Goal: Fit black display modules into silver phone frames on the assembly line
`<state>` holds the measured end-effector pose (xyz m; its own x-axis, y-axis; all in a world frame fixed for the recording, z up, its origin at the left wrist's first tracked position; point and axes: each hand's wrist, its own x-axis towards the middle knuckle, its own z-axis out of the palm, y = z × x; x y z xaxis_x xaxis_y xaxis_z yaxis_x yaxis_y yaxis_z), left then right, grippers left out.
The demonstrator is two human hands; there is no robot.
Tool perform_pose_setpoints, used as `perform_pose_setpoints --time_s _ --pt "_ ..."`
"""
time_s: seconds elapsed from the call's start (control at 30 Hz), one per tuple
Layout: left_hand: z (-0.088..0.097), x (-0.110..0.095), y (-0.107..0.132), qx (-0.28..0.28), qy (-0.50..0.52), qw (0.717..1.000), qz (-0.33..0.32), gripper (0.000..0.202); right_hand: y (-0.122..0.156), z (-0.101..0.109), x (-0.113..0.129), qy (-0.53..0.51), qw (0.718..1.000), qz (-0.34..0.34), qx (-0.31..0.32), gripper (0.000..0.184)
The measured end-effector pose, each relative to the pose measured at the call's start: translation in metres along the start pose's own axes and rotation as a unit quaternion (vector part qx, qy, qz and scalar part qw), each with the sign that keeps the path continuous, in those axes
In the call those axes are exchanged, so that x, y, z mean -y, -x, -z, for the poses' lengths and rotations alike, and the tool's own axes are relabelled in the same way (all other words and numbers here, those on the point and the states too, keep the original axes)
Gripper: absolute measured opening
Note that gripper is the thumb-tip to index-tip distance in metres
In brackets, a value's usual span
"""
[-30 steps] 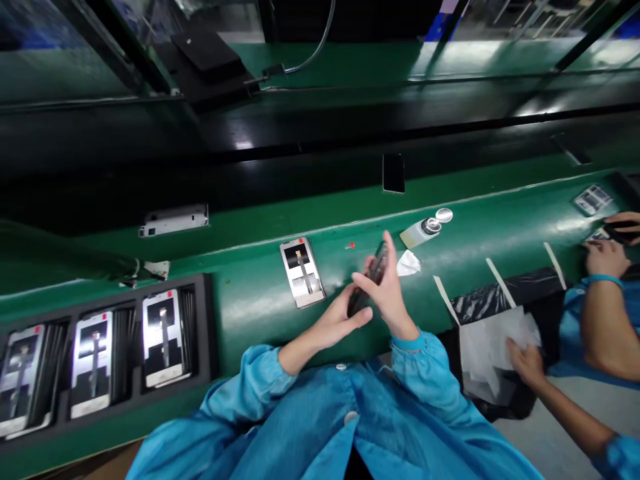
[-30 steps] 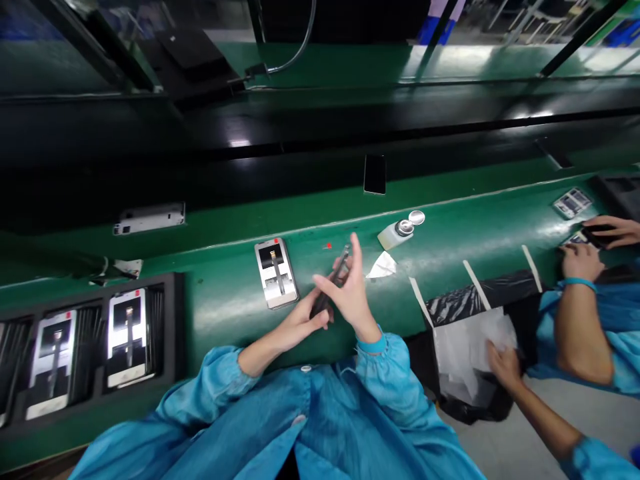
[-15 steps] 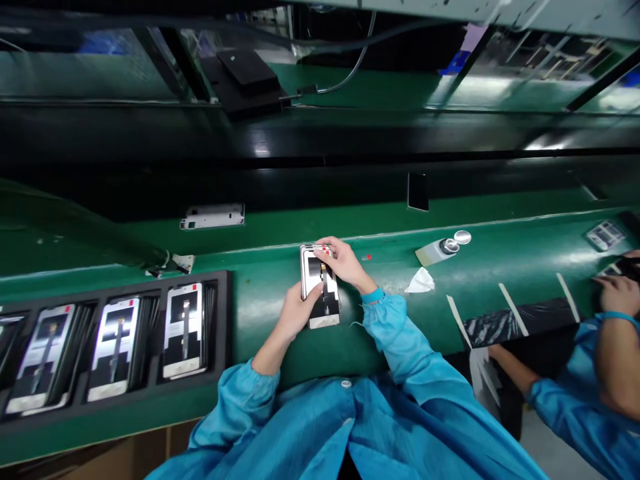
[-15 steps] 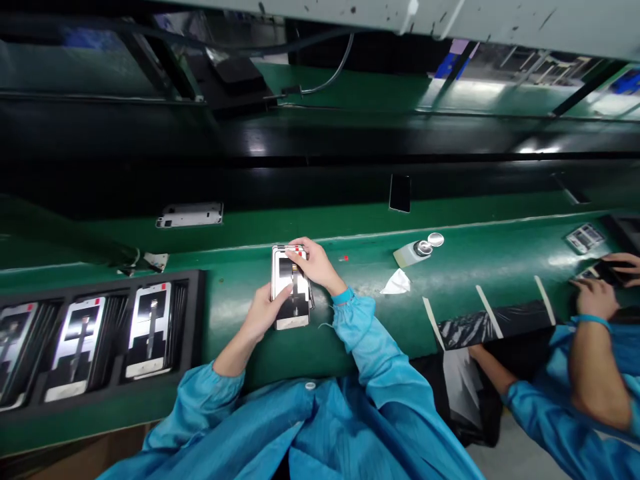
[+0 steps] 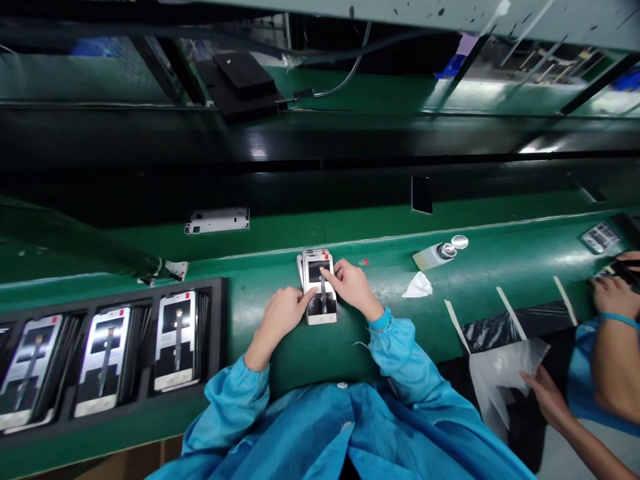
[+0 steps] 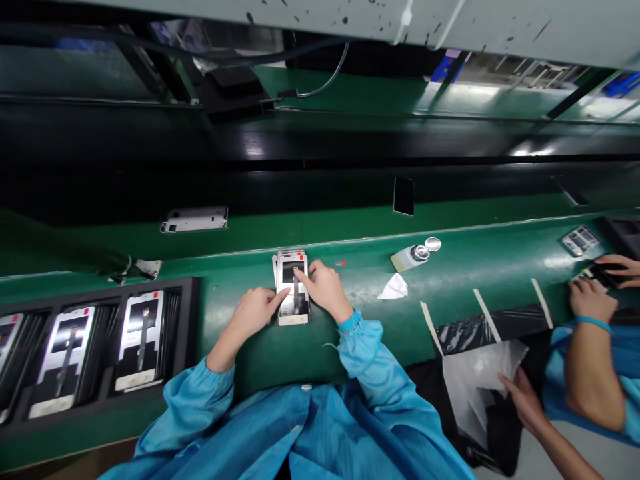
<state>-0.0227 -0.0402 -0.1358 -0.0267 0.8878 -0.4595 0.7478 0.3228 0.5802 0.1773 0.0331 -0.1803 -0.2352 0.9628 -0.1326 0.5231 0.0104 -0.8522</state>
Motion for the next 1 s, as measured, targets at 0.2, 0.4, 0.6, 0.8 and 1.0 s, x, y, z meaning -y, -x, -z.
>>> perform_pose_setpoints --time_s 0.2,0.4,0.6,0.8,1.0 --pt "0.003 0.003 -0.004 0.047 0.017 0.998 -0.034 0.068 0.010 0.005 -0.001 -0.064 0.993 -0.005 0.103 0.062" --pt "0.016 0.002 -0.011 -0.033 0.095 0.991 -0.085 0.071 0.003 0.020 0.000 -0.133 0.986 0.024 0.102 0.072" --pt "0.017 -0.034 -0.014 -0.099 0.228 0.949 -0.197 0.073 0.019 0.043 0.027 -0.184 0.977 0.072 0.073 0.068" --pt "-0.006 -0.073 -0.014 -0.199 0.224 0.907 -0.295 0.064 0.046 0.040 0.073 -0.154 0.951 0.191 -0.188 0.027" --pt "-0.009 -0.081 -0.019 -0.243 0.133 0.903 -0.330 0.058 0.050 0.039 0.094 -0.204 0.931 0.197 -0.231 0.026"
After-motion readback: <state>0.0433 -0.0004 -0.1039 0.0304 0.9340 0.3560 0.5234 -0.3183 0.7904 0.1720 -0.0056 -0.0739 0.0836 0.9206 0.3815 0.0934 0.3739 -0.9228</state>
